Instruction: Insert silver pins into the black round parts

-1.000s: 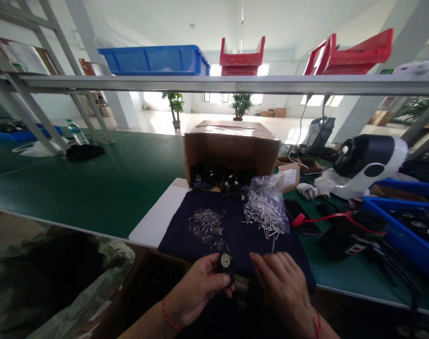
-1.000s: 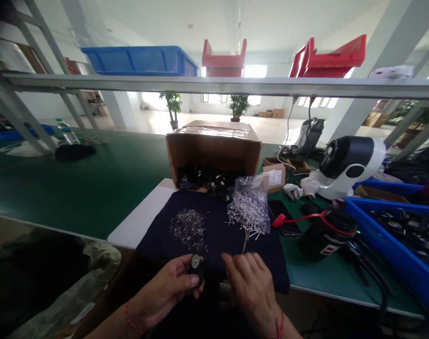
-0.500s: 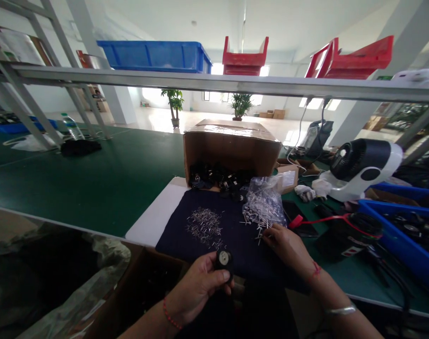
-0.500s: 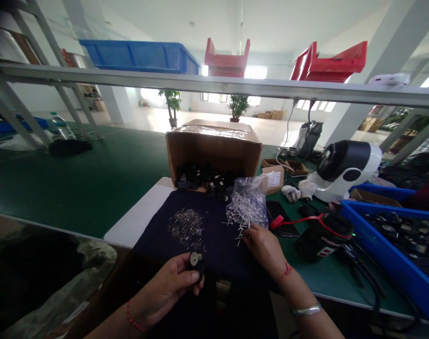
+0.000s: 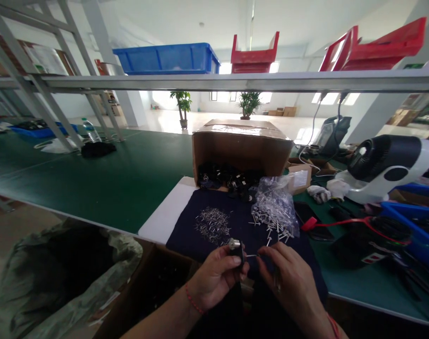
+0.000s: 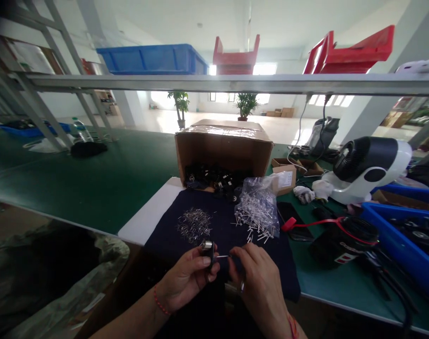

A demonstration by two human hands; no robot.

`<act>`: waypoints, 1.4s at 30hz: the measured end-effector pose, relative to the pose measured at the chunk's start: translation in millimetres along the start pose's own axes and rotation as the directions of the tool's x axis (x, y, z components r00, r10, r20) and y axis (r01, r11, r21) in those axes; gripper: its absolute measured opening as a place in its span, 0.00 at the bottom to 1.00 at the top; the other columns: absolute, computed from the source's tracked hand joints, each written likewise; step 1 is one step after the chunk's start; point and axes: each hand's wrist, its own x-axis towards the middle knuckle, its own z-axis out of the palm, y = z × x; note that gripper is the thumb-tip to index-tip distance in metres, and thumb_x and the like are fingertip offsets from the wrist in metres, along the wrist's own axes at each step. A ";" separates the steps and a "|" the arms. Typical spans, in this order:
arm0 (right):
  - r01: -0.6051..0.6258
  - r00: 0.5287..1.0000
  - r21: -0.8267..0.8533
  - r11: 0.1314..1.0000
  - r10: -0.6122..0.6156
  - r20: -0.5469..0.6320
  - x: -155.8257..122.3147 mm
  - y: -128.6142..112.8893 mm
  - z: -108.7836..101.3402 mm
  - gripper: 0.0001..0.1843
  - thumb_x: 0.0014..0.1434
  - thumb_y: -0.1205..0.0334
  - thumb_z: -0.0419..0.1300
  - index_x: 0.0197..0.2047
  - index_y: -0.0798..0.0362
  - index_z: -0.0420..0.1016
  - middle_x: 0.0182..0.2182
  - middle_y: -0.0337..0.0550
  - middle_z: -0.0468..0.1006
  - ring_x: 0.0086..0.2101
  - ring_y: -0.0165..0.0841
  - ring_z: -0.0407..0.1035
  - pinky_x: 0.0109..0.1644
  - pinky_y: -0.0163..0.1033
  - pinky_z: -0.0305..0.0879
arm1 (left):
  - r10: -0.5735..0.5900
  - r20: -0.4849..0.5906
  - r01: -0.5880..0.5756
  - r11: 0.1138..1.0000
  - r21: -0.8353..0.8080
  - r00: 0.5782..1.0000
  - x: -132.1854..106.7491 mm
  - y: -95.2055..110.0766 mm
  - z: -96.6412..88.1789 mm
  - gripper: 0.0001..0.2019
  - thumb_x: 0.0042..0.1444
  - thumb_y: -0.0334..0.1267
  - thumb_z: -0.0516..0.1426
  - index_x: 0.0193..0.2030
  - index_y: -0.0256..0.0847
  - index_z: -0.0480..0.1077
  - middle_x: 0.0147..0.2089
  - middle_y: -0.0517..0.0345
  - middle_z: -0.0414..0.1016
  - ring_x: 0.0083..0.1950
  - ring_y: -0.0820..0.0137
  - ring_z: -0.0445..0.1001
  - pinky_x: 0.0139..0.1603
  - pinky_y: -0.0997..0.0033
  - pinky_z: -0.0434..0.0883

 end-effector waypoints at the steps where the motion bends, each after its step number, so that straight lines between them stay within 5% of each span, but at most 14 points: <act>1: 0.005 1.000 0.013 1.000 -0.005 -0.012 0.0 -4.5 -0.1 0.05 0.66 0.65 0.57 0.41 0.51 0.74 0.31 0.41 0.74 0.29 0.33 0.69 0.32 0.37 0.63 | -0.003 0.001 0.003 1.000 -0.011 1.000 -0.7 0.3 0.0 0.18 0.43 0.30 0.71 0.42 0.33 0.76 0.34 0.57 0.75 0.32 0.74 0.73 0.33 0.75 0.67; 13: -0.067 0.989 0.096 0.993 0.079 -0.126 -12.8 -15.9 16.7 0.03 0.66 0.67 0.58 0.43 0.51 0.72 0.31 0.41 0.74 0.30 0.33 0.70 0.34 0.37 0.64 | 0.007 0.034 -0.005 0.999 -0.035 0.999 0.9 0.1 0.3 0.16 0.45 0.30 0.69 0.42 0.33 0.75 0.35 0.57 0.74 0.33 0.75 0.72 0.33 0.76 0.66; 19: -0.080 0.996 -0.011 0.997 0.079 -0.047 -19.5 -4.3 38.7 0.07 0.68 0.66 0.55 0.39 0.51 0.73 0.31 0.42 0.74 0.30 0.34 0.69 0.34 0.38 0.62 | -0.062 0.000 0.058 0.926 0.373 0.998 25.0 17.4 7.1 0.09 0.43 0.33 0.65 0.32 0.36 0.70 0.28 0.60 0.72 0.28 0.76 0.69 0.29 0.76 0.64; 24: -0.108 0.992 -0.069 0.992 0.113 0.061 -24.7 -0.4 50.1 0.11 0.67 0.67 0.55 0.33 0.51 0.74 0.28 0.40 0.72 0.28 0.34 0.68 0.33 0.37 0.59 | -0.184 0.003 0.155 0.840 0.520 0.983 46.9 22.3 9.0 0.08 0.39 0.28 0.62 0.29 0.37 0.70 0.25 0.62 0.72 0.25 0.77 0.68 0.25 0.77 0.63; 28: -0.243 0.962 0.129 0.961 0.222 0.159 -21.8 3.9 40.1 0.13 0.68 0.62 0.55 0.32 0.52 0.76 0.29 0.41 0.73 0.30 0.33 0.68 0.34 0.37 0.60 | -0.233 0.015 0.181 0.795 0.579 0.972 52.2 24.6 11.9 0.07 0.40 0.29 0.62 0.30 0.36 0.70 0.25 0.63 0.71 0.25 0.78 0.68 0.25 0.79 0.63; 32: -0.533 0.837 0.527 0.662 0.505 0.212 -4.7 10.4 18.3 0.27 0.68 0.42 0.54 0.24 0.52 0.70 0.20 0.36 0.65 0.22 0.28 0.59 0.25 0.34 0.55 | -0.263 -0.002 0.206 0.751 0.627 0.965 54.4 26.7 12.2 0.09 0.39 0.30 0.61 0.31 0.36 0.71 0.24 0.62 0.71 0.25 0.77 0.68 0.24 0.78 0.62; 37: -0.567 0.562 0.824 0.002 0.732 0.385 28.9 6.7 9.0 0.34 0.54 0.30 0.62 0.21 0.49 0.54 0.17 0.27 0.52 0.16 0.22 0.42 0.15 0.29 0.38 | -0.263 -0.034 0.217 0.707 0.673 0.964 58.0 24.7 10.2 0.09 0.36 0.28 0.58 0.29 0.38 0.67 0.22 0.64 0.69 0.24 0.76 0.68 0.24 0.78 0.62; 39: -0.558 0.526 0.825 -0.088 0.731 0.434 38.2 2.6 13.7 0.36 0.47 0.28 0.67 0.21 0.49 0.53 0.16 0.25 0.52 0.16 0.20 0.41 0.15 0.27 0.37 | -0.265 -0.037 0.217 0.693 0.687 0.964 58.6 24.2 10.6 0.09 0.36 0.28 0.57 0.29 0.39 0.67 0.21 0.64 0.69 0.23 0.76 0.67 0.24 0.77 0.62; 42: -0.597 0.492 0.795 -0.109 0.733 0.470 43.2 -0.4 23.4 0.38 0.42 0.26 0.67 0.20 0.49 0.53 0.14 0.25 0.52 0.14 0.18 0.41 0.14 0.26 0.37 | -0.266 -0.034 0.212 0.677 0.704 0.963 58.2 24.9 11.8 0.10 0.36 0.28 0.57 0.30 0.39 0.67 0.21 0.65 0.69 0.22 0.76 0.67 0.24 0.77 0.63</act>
